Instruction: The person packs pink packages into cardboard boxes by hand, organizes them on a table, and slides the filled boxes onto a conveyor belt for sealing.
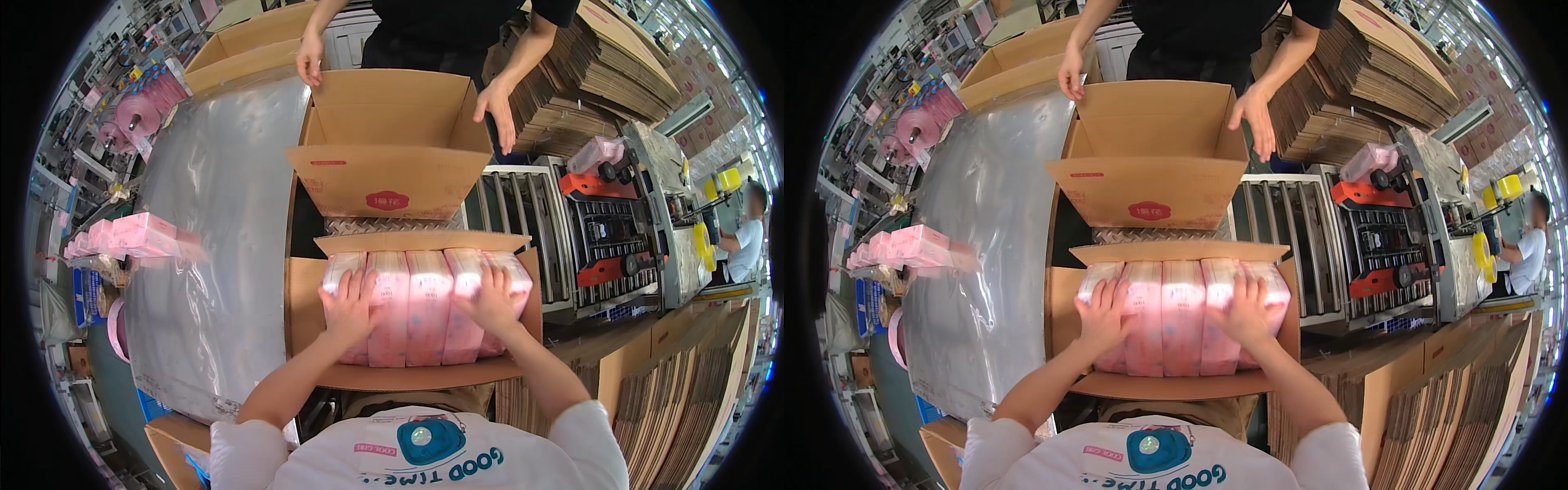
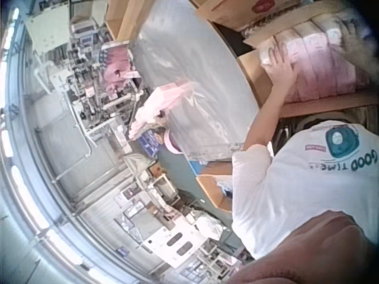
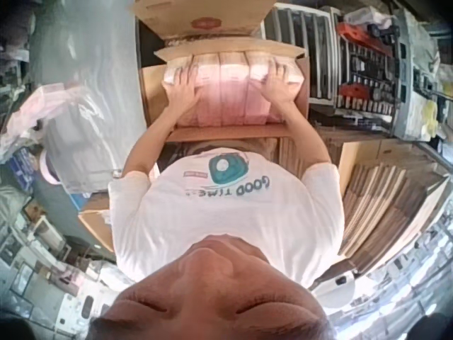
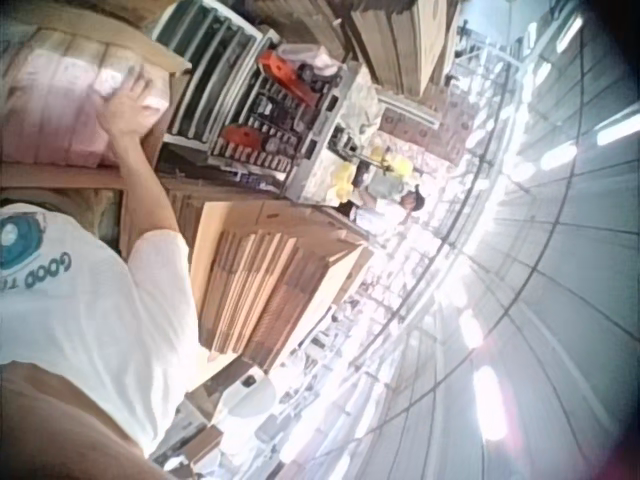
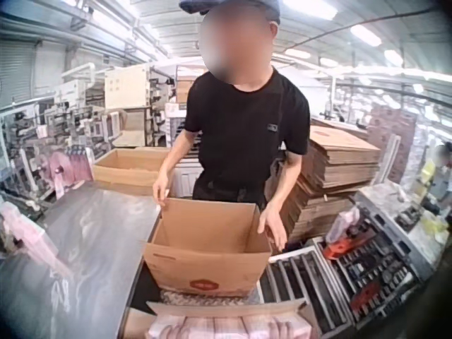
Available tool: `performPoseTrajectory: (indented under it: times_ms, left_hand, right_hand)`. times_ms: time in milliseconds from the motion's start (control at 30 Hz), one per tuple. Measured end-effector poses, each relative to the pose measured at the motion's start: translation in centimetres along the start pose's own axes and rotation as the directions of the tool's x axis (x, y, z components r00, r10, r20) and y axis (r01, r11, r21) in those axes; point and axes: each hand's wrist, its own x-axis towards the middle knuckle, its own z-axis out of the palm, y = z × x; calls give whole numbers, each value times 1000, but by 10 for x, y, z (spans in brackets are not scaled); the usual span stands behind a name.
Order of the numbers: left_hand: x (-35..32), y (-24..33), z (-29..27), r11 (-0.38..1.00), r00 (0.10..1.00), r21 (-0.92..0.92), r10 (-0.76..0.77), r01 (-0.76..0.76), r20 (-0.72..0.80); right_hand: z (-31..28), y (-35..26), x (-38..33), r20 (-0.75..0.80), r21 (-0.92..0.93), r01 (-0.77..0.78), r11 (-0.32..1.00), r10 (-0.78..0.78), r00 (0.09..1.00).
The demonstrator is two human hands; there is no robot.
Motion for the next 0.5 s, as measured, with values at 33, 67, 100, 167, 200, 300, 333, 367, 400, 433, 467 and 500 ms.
performPoseTrajectory:
  times_ms: [33,67,100,167,200,300,333,367,400,433,467,500]
  left_hand:
    - [17,-6,12,999,987,-18,-36,39,157]
    - [37,-19,26,996,947,-24,-74,86,314]
    - [55,-26,33,993,879,-31,-87,115,469]
    - [73,-35,36,992,758,0,-97,127,645]
    - [71,-36,40,983,762,-35,-118,182,637]
    - [40,-21,47,965,908,-186,-97,186,408]
    - [29,-19,36,914,917,-370,-4,165,399]
    - [9,-28,20,830,923,-533,60,166,380]
    - [-20,-34,4,733,888,-598,-16,323,460]
    - [-53,-40,-7,612,838,-638,-79,468,540]
    - [-90,-53,-8,489,791,-653,-141,578,595]
    - [-115,-56,-6,354,746,-666,-172,657,644]
  right_hand:
    - [4,-5,23,26,50,-65,997,64,998]
    - [7,-14,46,189,-24,-168,985,170,967]
    - [21,-5,68,301,-36,-157,987,160,940]
    - [39,-9,89,507,-213,-144,966,235,829]
    - [42,-12,87,464,-165,-143,976,205,862]
    - [37,26,66,276,235,19,972,-86,957]
    - [30,52,58,162,389,117,914,-193,968]
    - [12,69,45,-21,356,224,907,-232,973]
    - [-17,80,27,-197,307,329,893,-278,940]
    - [-43,85,13,-425,108,331,937,-257,868]
    - [-64,85,-1,-528,-48,218,975,-210,823]
    - [-59,111,-11,-381,-78,102,992,-124,916]
